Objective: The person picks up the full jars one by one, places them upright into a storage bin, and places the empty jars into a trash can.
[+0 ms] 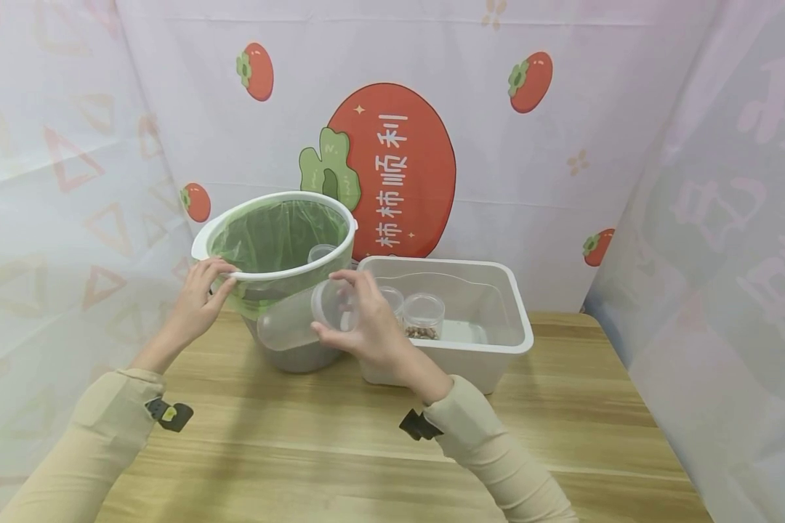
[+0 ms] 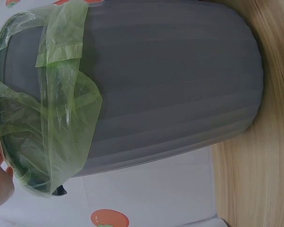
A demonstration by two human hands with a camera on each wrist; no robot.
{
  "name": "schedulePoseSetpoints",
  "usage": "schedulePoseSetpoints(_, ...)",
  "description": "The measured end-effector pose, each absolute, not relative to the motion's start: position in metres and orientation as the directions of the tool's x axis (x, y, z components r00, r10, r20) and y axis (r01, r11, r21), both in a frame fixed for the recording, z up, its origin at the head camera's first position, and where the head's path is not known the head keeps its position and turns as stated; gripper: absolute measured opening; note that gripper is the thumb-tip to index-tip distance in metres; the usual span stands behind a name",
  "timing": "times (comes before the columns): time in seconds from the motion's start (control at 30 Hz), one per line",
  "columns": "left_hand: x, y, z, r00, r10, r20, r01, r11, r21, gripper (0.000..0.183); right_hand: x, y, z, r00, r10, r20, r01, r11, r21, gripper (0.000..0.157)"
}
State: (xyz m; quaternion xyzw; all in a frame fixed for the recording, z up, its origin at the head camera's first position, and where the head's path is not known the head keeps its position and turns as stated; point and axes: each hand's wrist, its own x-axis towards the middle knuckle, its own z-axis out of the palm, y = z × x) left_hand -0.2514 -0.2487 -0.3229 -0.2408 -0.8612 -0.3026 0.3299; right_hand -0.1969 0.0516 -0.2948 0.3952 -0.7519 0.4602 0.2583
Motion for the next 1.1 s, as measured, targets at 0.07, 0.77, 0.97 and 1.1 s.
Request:
schedulePoseSetpoints(0.07,-0.251,-0.249,-0.323,-0.667,0.215,0.714,0.614,0.701,0.363,0.013,-0.198,0.053,-0.291,-0.555,-0.339,0.759,-0.832,0.238,-0.502,0.059)
schedulePoseSetpoints(0.77,-0.251,-0.248,-0.323,-0.659,0.214,0.721,0.623,0.692,0.365,0.013,-0.23,0.042,-0.253,-0.636,-0.192,0.747,-0.766,0.275,-0.581,0.057)
schedulePoseSetpoints(0.97,-0.252,-0.248,-0.324,-0.643,0.222,0.733,0.635,0.689,0.348,0.012,-0.244,0.034,-0.25,-0.626,-0.177,0.76,-0.772,0.282,-0.57,0.058)
schedulePoseSetpoints(1.1,-0.253,-0.249,-0.325,-0.637,0.225,0.737,0.64,0.687,0.344,0.012,-0.252,0.028,-0.249,-0.633,-0.196,0.749,-0.767,0.292,-0.572,0.059)
